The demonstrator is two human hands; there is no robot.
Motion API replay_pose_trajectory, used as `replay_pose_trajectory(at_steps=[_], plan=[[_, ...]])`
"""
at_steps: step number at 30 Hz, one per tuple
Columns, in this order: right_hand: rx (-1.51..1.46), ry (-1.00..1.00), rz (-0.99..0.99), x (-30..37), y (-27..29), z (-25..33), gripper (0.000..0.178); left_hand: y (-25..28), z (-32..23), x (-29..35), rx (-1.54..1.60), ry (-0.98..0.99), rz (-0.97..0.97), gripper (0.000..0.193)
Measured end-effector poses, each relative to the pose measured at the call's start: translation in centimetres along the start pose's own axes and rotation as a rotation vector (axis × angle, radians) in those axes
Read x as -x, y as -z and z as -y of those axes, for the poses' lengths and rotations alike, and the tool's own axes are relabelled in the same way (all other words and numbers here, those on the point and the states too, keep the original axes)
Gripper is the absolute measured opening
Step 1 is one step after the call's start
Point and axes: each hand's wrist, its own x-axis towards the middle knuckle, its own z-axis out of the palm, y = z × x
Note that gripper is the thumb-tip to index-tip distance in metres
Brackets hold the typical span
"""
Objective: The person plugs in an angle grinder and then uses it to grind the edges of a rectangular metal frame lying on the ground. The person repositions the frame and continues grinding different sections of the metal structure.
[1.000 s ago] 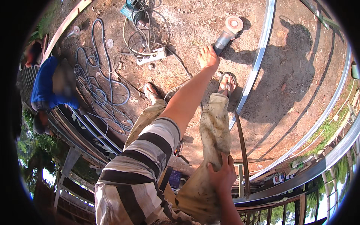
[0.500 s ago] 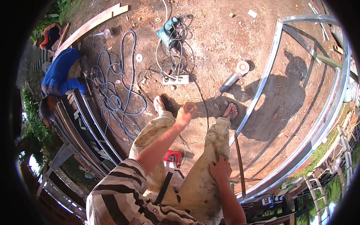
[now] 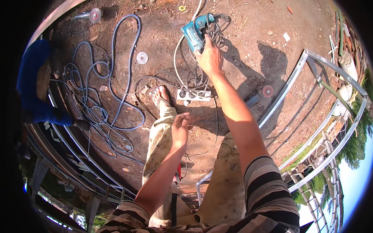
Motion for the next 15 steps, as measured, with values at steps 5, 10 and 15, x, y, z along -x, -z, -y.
replay_pose_trajectory(at_steps=[5,10,15], plan=[[0.494,-0.240,0.163,-9.1,-8.9,3.1,0.127,2.1,-3.0,-1.2,0.127,-0.038,-0.039,0.021],[0.026,-0.122,0.010,-7.8,-5.3,0.9,0.136,3.3,-4.3,-1.8,0.156,0.014,-0.050,0.022],[-0.554,-0.111,-0.277,-0.3,6.3,2.3,0.137,2.8,-5.1,-2.3,0.245,-0.039,-0.037,0.019]])
